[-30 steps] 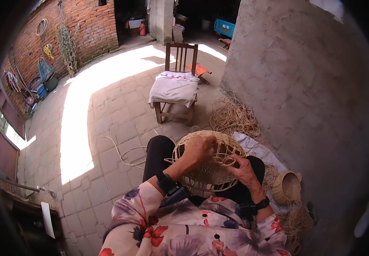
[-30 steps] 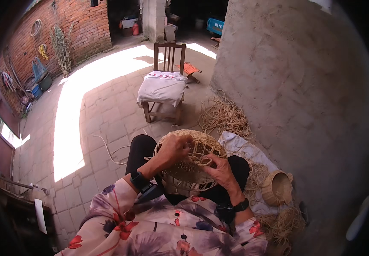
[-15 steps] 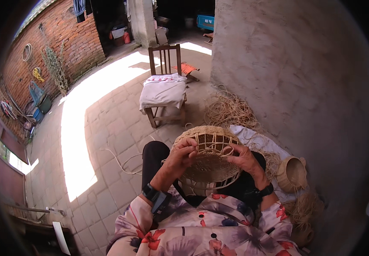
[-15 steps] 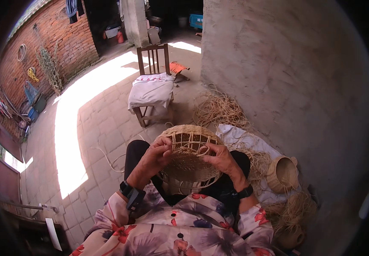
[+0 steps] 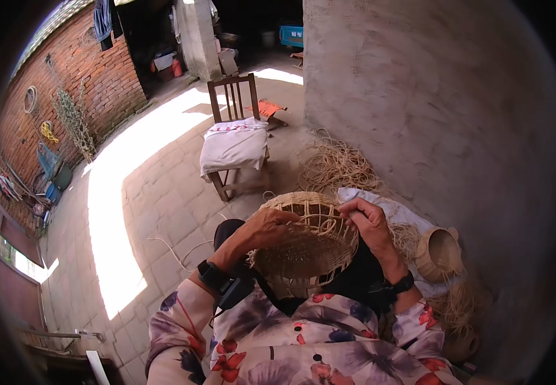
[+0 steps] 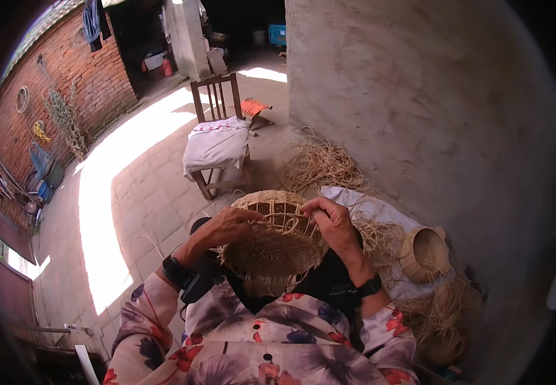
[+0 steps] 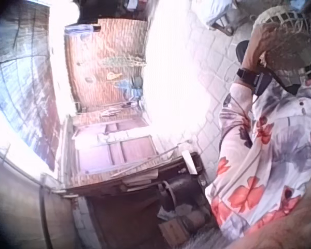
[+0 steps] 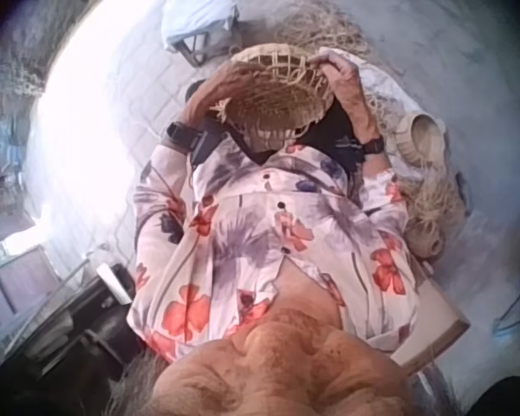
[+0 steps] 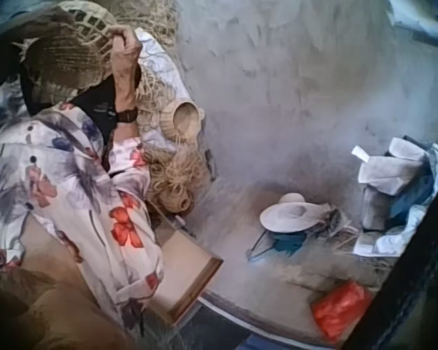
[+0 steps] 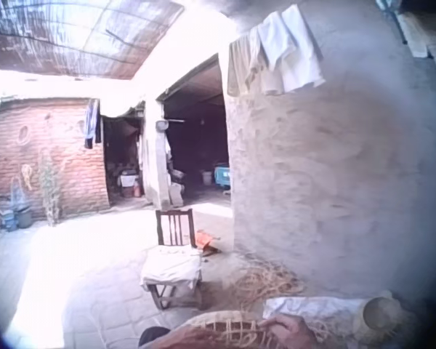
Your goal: Weaving a basket using straw or similar natural fibers.
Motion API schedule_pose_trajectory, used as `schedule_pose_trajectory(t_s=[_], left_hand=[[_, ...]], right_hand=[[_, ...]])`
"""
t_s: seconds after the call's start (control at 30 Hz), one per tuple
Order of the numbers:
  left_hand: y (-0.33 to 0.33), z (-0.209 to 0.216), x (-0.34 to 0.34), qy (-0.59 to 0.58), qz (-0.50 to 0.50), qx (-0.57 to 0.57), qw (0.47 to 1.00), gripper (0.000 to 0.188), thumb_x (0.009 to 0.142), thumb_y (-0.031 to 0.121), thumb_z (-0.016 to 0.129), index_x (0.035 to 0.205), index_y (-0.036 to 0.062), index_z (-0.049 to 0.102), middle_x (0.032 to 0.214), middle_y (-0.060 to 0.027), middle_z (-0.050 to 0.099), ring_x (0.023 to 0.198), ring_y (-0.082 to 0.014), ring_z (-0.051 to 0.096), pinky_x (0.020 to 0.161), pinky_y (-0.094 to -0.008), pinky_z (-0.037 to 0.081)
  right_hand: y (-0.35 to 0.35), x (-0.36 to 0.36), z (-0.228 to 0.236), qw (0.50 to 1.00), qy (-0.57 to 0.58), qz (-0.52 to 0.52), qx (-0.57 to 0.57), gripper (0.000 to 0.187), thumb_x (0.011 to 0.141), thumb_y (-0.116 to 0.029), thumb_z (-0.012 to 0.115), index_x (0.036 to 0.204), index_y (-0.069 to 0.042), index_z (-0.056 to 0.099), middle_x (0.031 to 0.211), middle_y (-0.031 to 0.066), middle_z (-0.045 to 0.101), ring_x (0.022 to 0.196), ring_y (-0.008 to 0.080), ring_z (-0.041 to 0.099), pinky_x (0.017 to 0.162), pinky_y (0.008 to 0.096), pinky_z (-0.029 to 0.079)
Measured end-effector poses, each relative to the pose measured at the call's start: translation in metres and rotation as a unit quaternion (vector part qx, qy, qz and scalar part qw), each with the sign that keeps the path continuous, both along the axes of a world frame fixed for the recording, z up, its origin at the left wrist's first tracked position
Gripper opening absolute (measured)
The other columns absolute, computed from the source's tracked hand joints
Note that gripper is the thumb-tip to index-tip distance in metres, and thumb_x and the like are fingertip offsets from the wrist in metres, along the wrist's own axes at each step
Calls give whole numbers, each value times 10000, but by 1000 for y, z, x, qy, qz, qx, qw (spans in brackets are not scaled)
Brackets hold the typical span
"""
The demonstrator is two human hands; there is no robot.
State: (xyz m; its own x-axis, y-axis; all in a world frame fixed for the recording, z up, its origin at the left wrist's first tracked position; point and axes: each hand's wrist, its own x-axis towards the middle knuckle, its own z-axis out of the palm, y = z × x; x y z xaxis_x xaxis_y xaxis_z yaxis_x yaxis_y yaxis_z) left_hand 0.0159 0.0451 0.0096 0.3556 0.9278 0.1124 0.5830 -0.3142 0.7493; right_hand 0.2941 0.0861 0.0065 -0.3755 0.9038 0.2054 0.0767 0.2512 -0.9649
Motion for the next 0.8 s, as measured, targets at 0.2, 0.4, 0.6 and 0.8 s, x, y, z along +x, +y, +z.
schedule_pose_trajectory(t_s=[0.2, 0.4, 0.6, 0.8], left_hand=[[-2, 1, -2, 50, -65, -9, 997, 344, 805, 86, 536, 1113, 78, 689, 914, -207, 680, 830, -345, 667, 751, -408, 518], [-6, -13, -3, 0, -52, 86, 995, 342, 812, 47, 516, 1103, 79, 694, 897, -217, 672, 816, -354, 665, 753, -414, 518], [-14, -13, -5, 31, -22, 50, 998, 373, 816, 56, 515, 1149, 79, 681, 913, -208, 677, 819, -331, 667, 767, -403, 516], [-28, -28, -8, -306, 40, -71, 948, 251, 914, 109, 511, 1133, 74, 630, 728, 2, 558, 604, -100, 488, 554, -242, 387]], right_hand=[[12, -6, 9, 991, -36, 121, -52, 405, 1034, -385, 485, 1154, -23, 622, 927, 31, 665, 932, 99, 625, 829, 259, 483], [31, -32, 3, 964, -52, 258, -38, 524, 1024, -465, 456, 1164, 13, 618, 937, 51, 689, 914, 152, 644, 802, 286, 496], [29, -42, 17, 940, -198, 272, 57, 618, 1019, -528, 367, 1098, 21, 639, 844, 137, 705, 830, 227, 669, 785, 332, 511], [8, -54, 43, 976, -138, 35, 165, 358, 1002, -292, 470, 1030, 16, 650, 805, 149, 696, 745, 265, 678, 696, 368, 520]])
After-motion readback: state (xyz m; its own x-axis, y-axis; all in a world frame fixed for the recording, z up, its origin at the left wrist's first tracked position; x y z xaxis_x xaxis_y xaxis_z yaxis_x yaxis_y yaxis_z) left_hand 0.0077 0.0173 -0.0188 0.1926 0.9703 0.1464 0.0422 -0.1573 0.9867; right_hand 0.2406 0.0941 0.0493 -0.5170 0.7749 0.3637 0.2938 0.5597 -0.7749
